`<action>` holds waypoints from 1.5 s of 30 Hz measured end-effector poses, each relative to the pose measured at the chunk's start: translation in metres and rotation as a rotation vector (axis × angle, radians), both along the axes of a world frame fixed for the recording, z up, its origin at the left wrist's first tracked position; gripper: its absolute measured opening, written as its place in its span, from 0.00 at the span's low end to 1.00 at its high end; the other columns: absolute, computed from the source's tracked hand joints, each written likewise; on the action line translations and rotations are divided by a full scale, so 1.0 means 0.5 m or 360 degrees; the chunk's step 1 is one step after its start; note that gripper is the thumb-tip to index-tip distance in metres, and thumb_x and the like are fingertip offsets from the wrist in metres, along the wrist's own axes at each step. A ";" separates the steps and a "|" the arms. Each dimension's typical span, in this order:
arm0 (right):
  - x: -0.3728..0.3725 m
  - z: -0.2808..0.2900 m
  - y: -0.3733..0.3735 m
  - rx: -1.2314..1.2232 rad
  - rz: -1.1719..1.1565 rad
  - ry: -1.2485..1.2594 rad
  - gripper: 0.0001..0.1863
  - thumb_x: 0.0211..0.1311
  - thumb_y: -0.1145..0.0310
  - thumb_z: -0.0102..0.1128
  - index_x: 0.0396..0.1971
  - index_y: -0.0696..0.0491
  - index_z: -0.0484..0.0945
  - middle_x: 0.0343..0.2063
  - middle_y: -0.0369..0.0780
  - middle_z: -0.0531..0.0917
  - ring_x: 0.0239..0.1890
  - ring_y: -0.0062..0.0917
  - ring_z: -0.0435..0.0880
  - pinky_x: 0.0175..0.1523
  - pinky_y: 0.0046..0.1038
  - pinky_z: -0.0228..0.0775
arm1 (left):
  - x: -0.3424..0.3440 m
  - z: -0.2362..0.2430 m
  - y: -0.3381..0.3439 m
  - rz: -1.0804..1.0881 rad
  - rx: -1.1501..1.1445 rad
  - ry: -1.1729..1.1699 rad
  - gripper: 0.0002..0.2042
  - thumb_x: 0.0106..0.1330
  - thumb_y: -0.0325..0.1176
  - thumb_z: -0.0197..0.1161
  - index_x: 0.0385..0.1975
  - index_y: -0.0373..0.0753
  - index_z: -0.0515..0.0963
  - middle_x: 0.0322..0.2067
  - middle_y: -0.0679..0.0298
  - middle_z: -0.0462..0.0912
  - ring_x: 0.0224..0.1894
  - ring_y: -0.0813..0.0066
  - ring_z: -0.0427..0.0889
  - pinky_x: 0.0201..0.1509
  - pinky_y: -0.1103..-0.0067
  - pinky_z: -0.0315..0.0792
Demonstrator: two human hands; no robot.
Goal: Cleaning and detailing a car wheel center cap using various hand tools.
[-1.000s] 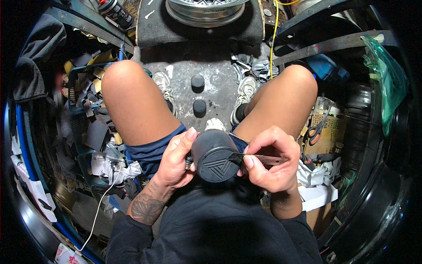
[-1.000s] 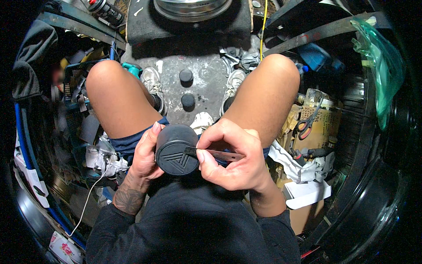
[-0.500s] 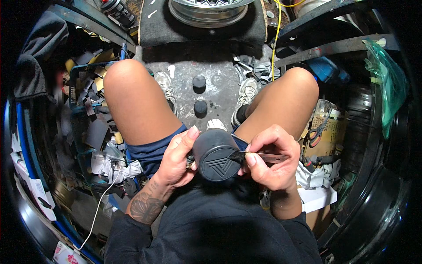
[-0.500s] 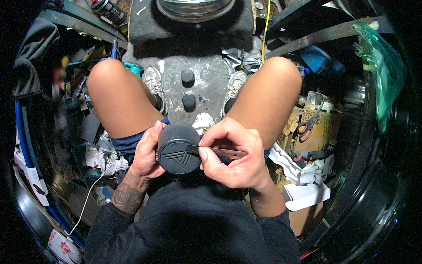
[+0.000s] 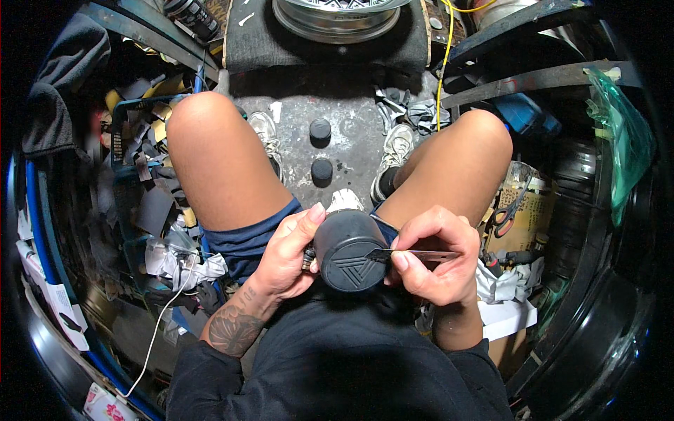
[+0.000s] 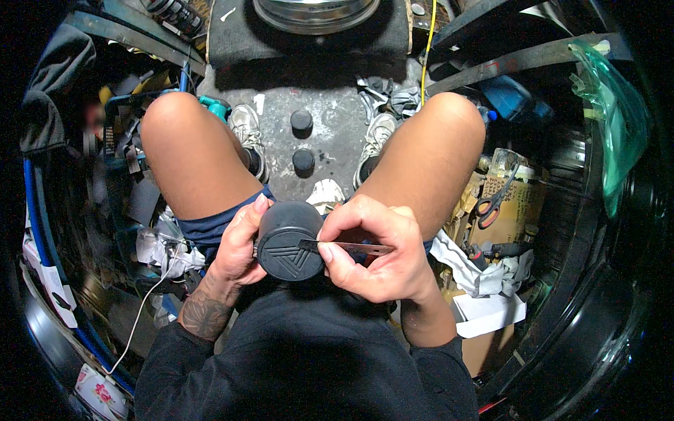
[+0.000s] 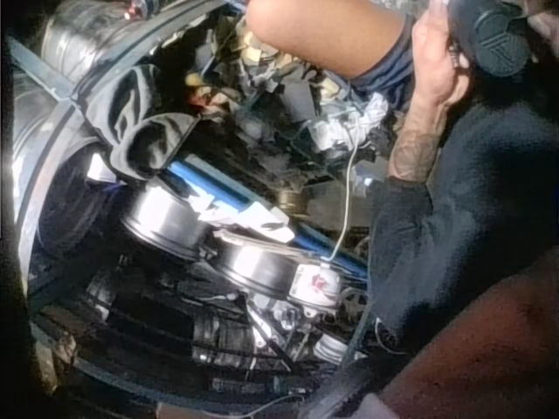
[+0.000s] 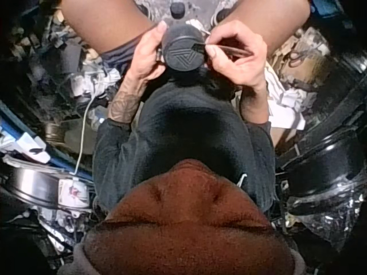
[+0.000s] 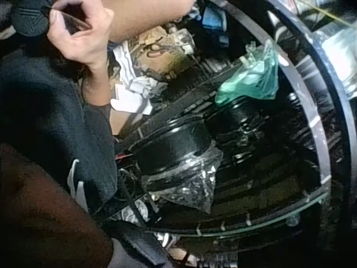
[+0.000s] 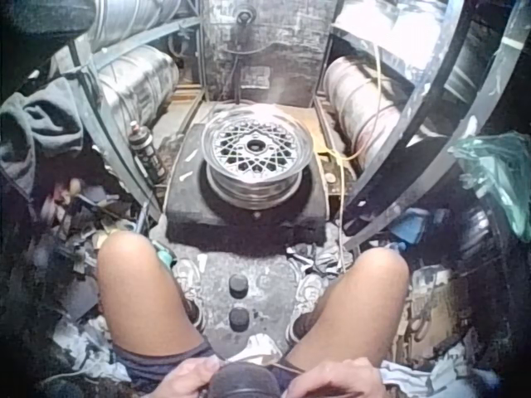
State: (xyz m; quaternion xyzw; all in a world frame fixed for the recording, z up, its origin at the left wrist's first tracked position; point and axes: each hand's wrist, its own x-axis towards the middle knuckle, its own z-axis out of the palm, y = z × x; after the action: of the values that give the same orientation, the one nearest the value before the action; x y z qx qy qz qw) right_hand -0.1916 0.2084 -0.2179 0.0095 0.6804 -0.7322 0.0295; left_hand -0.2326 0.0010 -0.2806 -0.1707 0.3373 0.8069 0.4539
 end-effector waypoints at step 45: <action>0.007 0.015 -0.008 0.0217 -0.0151 -0.0111 0.06 0.52 0.79 0.65 0.30 0.59 0.78 0.24 0.33 0.82 0.26 0.10 0.80 0.31 0.14 0.72 | 0.011 -0.006 0.009 0.0001 0.0033 -0.0279 0.21 0.75 0.48 0.47 0.45 0.34 0.76 0.24 0.69 0.78 0.13 0.91 0.64 0.16 0.91 0.59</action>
State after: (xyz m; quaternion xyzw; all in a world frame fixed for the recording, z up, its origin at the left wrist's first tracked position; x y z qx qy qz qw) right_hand -0.1879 0.2046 -0.2105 0.0693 0.7260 -0.6839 0.0177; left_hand -0.2272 0.0057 -0.2835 -0.2362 0.2877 0.7925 0.4832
